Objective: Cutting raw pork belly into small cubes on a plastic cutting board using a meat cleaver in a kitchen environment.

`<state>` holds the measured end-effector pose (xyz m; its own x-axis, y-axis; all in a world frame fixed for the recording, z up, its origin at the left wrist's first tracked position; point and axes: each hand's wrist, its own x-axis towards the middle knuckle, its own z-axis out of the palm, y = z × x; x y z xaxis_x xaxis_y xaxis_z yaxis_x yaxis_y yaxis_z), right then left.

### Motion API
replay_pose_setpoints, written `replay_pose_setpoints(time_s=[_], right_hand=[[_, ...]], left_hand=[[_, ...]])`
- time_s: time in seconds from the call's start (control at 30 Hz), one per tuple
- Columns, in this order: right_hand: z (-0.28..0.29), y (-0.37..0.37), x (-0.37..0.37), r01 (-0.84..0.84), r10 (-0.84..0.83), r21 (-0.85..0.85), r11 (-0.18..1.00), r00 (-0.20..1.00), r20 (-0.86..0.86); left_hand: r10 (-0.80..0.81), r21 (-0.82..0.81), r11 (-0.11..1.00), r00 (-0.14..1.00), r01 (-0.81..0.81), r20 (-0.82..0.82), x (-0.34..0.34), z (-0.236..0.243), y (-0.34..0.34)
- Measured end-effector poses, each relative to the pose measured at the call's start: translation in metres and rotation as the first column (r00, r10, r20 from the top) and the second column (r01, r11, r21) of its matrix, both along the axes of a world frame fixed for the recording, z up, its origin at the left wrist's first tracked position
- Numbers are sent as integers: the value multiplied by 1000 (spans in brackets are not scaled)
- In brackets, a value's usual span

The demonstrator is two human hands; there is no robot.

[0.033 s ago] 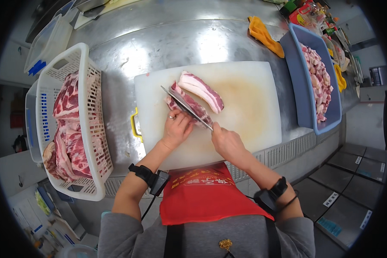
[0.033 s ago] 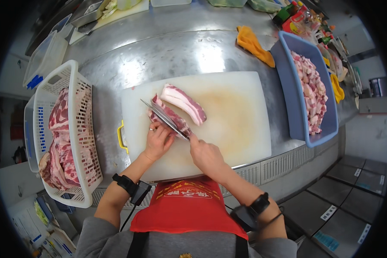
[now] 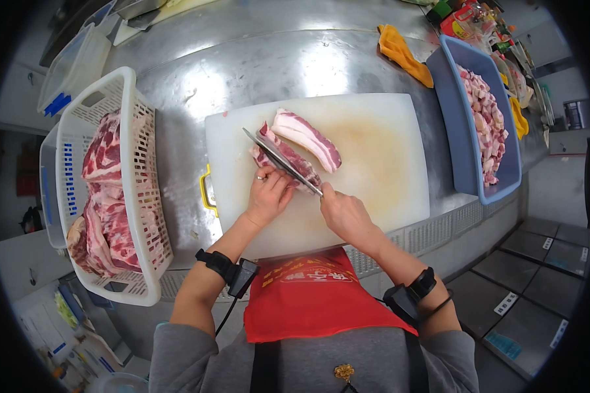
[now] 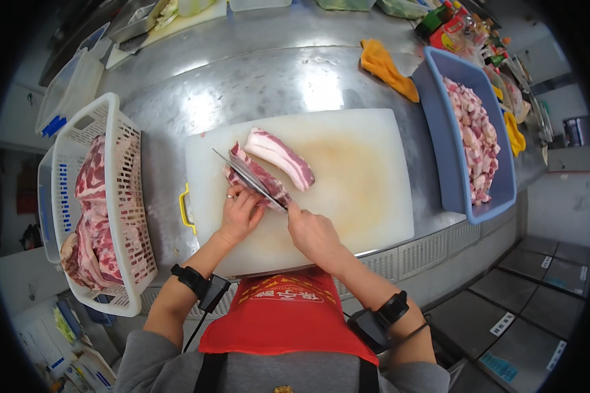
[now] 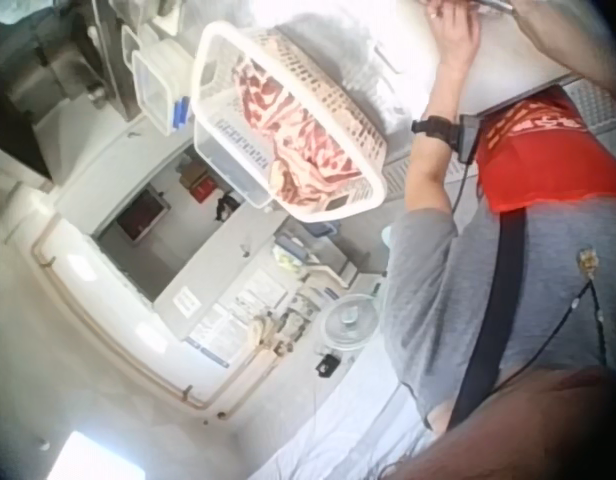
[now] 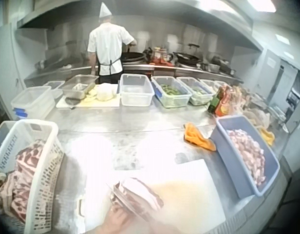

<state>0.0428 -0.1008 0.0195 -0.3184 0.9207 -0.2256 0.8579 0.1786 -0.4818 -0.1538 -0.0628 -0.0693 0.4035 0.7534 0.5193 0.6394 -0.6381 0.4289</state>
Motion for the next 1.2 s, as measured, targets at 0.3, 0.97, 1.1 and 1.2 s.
replay_pose_setpoints(time_s=[0.3, 0.97, 1.1, 1.2], right_hand=[[13, -16, 28, 0, -10, -109, 994, 995, -98], [11, -11, 25, -18, 10, -106, 994, 997, -82], [1, -18, 16, 15, -19, -53, 998, 997, -76], [-8, 16, -4, -26, 36, 76, 997, 990, -135]], left_hand=[[80, -14, 996, 987, -83, -140, -10, 17, 4], [103, -44, 994, 994, -101, 44, -22, 1, 4], [66, -22, 998, 996, -65, 66, -12, 0, 7], [95, -51, 994, 995, -93, 32, -14, 0, 11]])
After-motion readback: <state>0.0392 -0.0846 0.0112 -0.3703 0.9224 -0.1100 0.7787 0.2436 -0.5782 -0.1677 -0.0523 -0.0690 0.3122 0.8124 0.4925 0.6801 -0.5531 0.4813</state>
